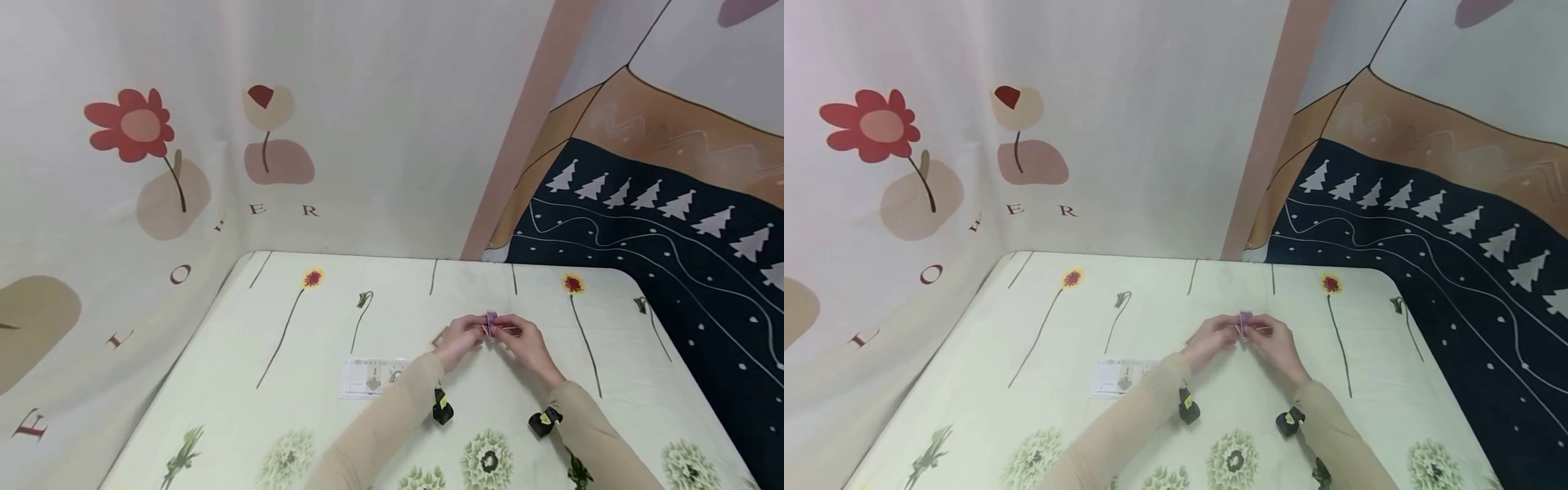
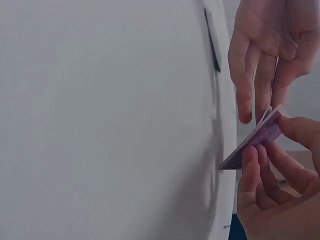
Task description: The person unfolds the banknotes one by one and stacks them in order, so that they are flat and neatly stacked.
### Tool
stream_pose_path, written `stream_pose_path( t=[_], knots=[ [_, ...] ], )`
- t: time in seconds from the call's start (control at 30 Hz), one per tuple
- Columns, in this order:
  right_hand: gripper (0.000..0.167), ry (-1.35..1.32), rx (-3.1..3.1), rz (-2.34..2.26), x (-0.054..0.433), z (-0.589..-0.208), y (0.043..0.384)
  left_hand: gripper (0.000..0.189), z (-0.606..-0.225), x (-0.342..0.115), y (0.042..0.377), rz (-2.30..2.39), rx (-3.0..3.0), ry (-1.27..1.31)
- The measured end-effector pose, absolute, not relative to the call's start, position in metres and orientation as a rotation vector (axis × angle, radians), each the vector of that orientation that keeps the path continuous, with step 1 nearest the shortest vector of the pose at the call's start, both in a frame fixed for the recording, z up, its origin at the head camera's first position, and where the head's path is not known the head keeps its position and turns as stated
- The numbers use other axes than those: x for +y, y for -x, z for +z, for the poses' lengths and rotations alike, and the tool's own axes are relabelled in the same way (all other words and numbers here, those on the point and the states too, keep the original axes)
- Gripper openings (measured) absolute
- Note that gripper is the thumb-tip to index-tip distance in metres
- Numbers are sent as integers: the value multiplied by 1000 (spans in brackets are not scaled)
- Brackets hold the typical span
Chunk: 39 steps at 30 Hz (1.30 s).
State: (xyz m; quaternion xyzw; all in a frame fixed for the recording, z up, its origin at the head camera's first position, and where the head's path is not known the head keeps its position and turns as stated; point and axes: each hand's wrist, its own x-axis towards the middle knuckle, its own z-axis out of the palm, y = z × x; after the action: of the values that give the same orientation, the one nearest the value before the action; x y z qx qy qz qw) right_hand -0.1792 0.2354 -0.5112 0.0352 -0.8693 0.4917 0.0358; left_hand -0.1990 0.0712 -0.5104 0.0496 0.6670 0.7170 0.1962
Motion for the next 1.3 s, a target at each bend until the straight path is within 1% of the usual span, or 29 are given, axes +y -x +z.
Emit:
stream_pose_path(
  t=[0.2, 0.37, 0.5, 0.63, 0.8, 0.87, 0.97, 1.17, 1.3],
  knots=[
    [27, -55, -2567, 1630, 224, -504, 175, 31, -503, 62, 197, 1987, 1981, -248],
    [27, -93, -2496, 1731, 214, -495, 168, 26, -499, 54, 193, 1989, 2053, -289],
    [24, -147, -2486, 1749, 209, -490, 165, 27, -500, 51, 189, 2007, 2088, -276],
    [24, -128, -2486, 1793, 204, -486, 163, 23, -504, 47, 188, 2030, 2109, -257],
    [33, -51, -2438, 1884, 201, -485, 163, 23, -504, 38, 187, 2020, 2121, -249],
    [35, -33, -2414, 1913, 201, -486, 163, 23, -503, 34, 186, 2024, 2113, -234],
    [31, -32, -2396, 1919, 200, -490, 162, 24, -501, 25, 185, 2040, 2103, -210],
    [19, -59, -2394, 1877, 197, -499, 160, 26, -472, 6, 170, 2057, 2086, -205],
    [17, -43, -2408, 1858, 195, -502, 159, 27, -466, -2, 167, 2034, 2111, -190]
  ],
)
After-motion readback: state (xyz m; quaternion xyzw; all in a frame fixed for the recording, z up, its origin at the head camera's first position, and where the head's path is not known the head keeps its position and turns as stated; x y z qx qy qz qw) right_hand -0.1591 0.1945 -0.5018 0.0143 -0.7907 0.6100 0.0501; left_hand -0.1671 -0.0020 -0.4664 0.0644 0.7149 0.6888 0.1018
